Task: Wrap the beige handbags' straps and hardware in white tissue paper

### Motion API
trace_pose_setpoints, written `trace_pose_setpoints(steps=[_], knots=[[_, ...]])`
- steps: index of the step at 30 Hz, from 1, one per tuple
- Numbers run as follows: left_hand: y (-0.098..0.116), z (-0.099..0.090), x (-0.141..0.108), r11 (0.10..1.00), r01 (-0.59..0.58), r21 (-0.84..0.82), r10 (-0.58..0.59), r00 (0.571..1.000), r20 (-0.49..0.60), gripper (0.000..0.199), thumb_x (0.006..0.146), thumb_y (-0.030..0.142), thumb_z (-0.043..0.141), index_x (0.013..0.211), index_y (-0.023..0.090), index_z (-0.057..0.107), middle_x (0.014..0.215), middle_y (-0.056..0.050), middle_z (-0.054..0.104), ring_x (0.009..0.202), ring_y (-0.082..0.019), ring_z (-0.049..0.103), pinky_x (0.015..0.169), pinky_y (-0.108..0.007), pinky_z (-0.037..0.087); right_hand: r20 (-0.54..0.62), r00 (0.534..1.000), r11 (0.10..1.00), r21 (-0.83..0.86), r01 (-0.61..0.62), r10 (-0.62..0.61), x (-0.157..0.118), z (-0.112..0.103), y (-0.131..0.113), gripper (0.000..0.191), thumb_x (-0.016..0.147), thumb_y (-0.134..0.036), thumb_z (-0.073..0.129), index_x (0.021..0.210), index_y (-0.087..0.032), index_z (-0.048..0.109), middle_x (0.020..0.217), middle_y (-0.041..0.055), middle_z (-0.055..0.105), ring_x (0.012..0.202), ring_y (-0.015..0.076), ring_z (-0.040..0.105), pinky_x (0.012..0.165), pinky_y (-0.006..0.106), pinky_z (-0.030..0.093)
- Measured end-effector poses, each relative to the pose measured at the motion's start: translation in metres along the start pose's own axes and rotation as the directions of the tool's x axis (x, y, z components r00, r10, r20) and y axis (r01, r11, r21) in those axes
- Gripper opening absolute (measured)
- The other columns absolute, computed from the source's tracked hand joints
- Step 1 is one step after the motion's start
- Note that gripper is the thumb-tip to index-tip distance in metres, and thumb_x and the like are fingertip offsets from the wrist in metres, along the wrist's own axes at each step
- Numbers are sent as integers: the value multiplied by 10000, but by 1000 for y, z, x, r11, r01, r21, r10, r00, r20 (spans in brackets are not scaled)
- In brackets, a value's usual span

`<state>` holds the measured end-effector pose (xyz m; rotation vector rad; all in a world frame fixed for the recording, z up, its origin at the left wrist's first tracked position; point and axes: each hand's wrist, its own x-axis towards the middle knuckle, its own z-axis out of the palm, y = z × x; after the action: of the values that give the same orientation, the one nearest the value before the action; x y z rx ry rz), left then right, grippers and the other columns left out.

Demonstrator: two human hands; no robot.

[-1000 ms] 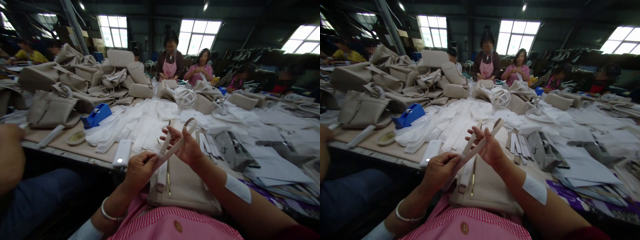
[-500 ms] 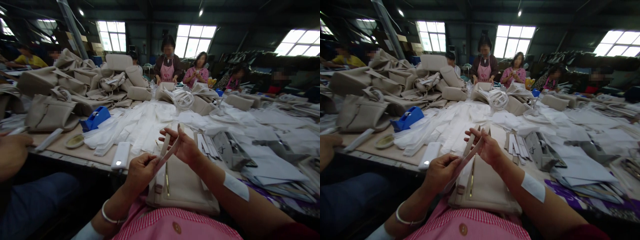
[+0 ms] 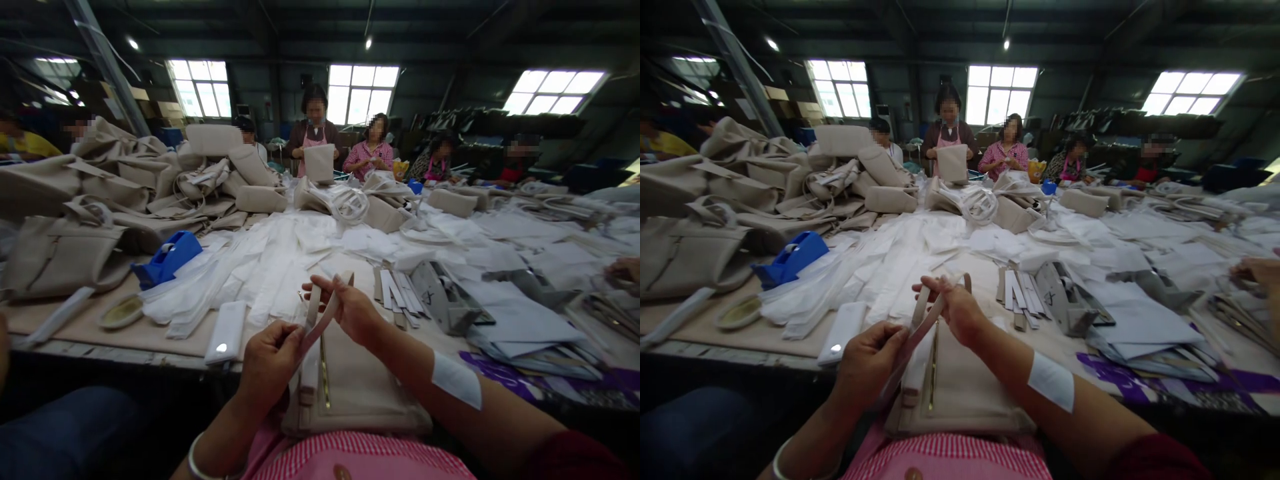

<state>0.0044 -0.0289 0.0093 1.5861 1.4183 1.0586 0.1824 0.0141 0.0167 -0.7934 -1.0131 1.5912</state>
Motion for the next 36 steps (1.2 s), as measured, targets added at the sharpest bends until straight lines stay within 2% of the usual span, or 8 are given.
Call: trace_pose_setpoints(steps=[4,11,17,24,28,32,34,36], knots=[[3,0,4,1000,-3,-11,3,1000,-19,157,824,311,632,761,196,718,749,-3,731,699,-154,638,635,-224,474,122,992,962,-265,70,-38,-22,4,19,482,895,-570,555,1207,-228,684,1209,86,694,1210,260,575,1112,480,341],[-1,11,10,999,-10,36,10,1000,-2,194,829,342,606,774,187,710,720,-2,723,680,-164,637,628,-247,467,-30,980,961,202,-186,196,2,-17,11,513,963,-551,377,1191,-170,634,1224,144,668,1016,252,670,954,492,461],[-7,18,21,993,-12,114,11,1000,9,195,830,323,583,756,188,702,712,-4,713,699,-173,641,675,-276,463,-6,979,972,-116,-202,203,-10,-16,36,359,889,-459,581,1097,-196,709,983,53,726,901,201,643,885,365,467],[-11,26,30,986,2,167,-3,1000,3,186,821,322,588,745,191,696,716,0,715,703,-171,643,664,-274,449,-268,849,888,209,-409,454,7,-22,17,404,984,-398,359,1070,-132,652,1022,103,697,718,158,634,660,305,471],[-13,31,39,983,13,184,-19,999,35,189,807,310,586,726,186,703,699,-8,717,690,-174,648,659,-275,447,-247,887,921,88,-380,390,-4,-12,33,353,968,-376,412,1084,-154,661,987,82,701,817,165,635,648,274,450],[-18,33,45,978,32,207,-41,998,37,198,803,317,582,721,183,702,699,-17,717,685,-179,645,660,-281,442,-177,856,871,25,-490,487,-13,-22,27,396,959,-453,374,1172,-207,599,1014,72,700,835,185,655,652,295,461],[-20,32,47,975,45,217,-52,998,26,195,797,317,584,713,183,697,699,-20,716,691,-182,645,663,-283,439,-228,870,840,-243,-486,437,-11,-37,13,399,934,-468,407,1073,-170,633,932,93,708,760,192,656,638,300,454],[-20,31,49,974,47,220,-54,998,26,196,798,319,582,709,184,694,707,-22,718,707,-186,647,679,-286,438,-257,953,688,-663,-295,161,-6,-53,0,323,879,-411,520,1009,-153,663,880,98,703,736,192,634,674,311,454]])
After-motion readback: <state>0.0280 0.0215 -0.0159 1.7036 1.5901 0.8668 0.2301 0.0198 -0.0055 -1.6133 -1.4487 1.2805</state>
